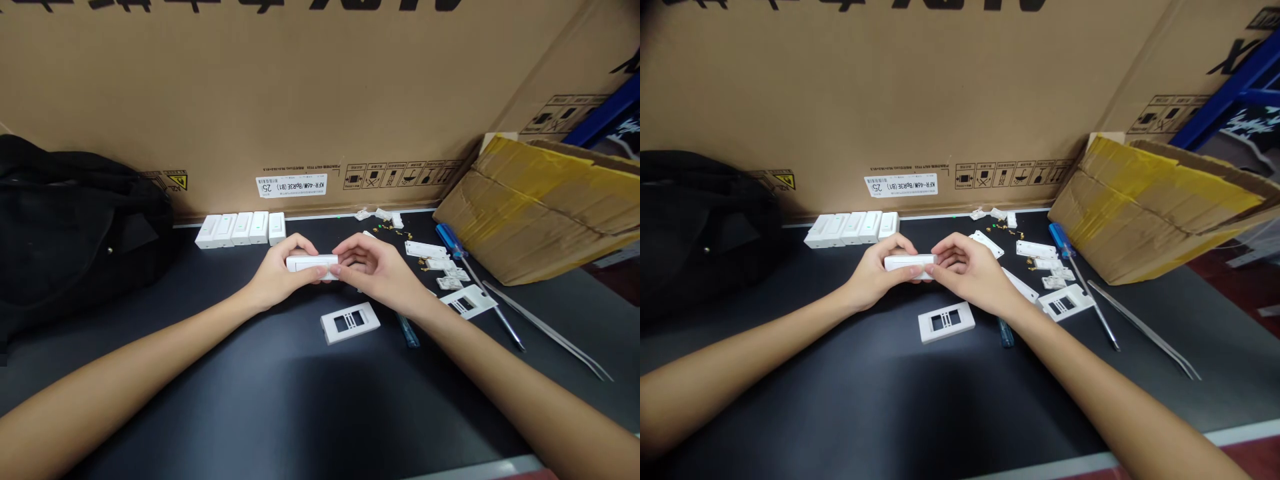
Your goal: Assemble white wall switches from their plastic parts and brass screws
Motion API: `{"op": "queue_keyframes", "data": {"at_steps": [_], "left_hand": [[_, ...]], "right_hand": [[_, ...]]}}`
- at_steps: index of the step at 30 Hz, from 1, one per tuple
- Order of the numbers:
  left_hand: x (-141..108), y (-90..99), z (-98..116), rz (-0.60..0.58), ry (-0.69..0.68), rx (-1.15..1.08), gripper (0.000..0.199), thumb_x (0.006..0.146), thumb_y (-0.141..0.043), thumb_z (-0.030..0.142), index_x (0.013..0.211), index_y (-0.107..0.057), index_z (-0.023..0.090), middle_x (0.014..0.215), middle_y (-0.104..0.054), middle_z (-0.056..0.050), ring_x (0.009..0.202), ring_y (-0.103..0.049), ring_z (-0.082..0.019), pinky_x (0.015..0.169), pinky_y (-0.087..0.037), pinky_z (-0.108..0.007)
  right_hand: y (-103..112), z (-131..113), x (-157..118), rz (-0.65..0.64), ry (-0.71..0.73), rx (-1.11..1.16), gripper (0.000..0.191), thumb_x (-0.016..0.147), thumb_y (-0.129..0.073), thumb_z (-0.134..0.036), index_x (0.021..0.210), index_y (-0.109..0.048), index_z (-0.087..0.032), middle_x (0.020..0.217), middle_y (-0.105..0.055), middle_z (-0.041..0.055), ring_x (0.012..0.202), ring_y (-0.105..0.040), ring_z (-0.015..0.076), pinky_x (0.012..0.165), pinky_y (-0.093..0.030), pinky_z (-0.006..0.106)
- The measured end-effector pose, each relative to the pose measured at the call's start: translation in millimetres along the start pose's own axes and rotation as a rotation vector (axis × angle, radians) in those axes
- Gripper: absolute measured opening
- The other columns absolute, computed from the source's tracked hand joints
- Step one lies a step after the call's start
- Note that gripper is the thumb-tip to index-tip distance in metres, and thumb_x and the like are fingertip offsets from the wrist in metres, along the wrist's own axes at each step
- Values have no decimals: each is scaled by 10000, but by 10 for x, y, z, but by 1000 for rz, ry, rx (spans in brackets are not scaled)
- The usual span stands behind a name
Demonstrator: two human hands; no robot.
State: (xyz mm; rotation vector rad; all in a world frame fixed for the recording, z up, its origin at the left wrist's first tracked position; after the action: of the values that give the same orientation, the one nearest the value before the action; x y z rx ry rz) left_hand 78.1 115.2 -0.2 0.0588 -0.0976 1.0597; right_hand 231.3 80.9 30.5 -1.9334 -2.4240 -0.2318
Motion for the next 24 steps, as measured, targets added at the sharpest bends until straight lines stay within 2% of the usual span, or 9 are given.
{"op": "queue_keyframes", "data": {"at_steps": [3, 10, 13, 18, 21, 24], "left_hand": [[3, -1, 9, 4, -1, 51, 402, 754, -872, 377, 932, -576, 173, 758, -743, -19, 658, -729, -170, 597, -550, -236], [2, 28, 87, 15, -58, 158, 358, 735, -868, 316, 894, -587, 161, 739, -716, 12, 579, -608, -80, 547, -451, -169], [2, 35, 50, -24, -50, 108, 357, 736, -864, 298, 917, -588, 163, 763, -722, 12, 599, -640, -90, 560, -479, -172], [-6, -26, -14, -135, -19, -57, 371, 776, -838, 280, 1020, -582, 169, 871, -781, -39, 749, -781, -190, 688, -613, -259], [-10, -45, -7, -135, -18, -111, 378, 778, -854, 308, 956, -555, 161, 828, -784, -57, 710, -785, -195, 634, -608, -234], [-9, -23, -14, -79, 4, -171, 430, 756, -881, 340, 896, -513, 166, 744, -757, -35, 651, -773, -191, 567, -587, -212]], "right_hand": [[-11, 7, -10, -9, 15, -16, 275, 770, -834, -262, 947, -636, -192, 890, -661, 6, 790, -662, 141, 774, -573, 313], [-20, -9, -30, -7, 15, -58, 262, 775, -827, -249, 948, -641, -183, 884, -667, 13, 771, -660, 135, 747, -565, 292], [-10, -8, -27, -15, 22, -54, 280, 768, -838, -261, 956, -647, -182, 894, -659, 11, 776, -648, 130, 752, -565, 283], [3, -45, -34, -49, 33, -74, 261, 834, -784, -351, 981, -643, -187, 905, -673, 20, 797, -665, 147, 751, -561, 289], [29, -146, -60, -69, 46, -346, 232, 958, -600, -401, 989, -683, -186, 845, -696, 24, 736, -650, 151, 687, -506, 284], [226, -232, -71, 76, 8, -858, 375, 1016, -389, -338, 894, -717, -203, 635, -616, -8, 598, -544, 141, 625, -396, 288]]}}
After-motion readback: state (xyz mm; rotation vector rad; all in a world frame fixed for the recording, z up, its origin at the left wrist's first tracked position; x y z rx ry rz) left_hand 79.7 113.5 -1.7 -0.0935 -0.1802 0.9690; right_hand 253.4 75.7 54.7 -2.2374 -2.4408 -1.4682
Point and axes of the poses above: each hand's wrist, its own x-axis towards the middle knuckle, its own y-axis out of the back of the hand, z = x × y, the point moved 8 cm from there along x, towards the middle knuckle
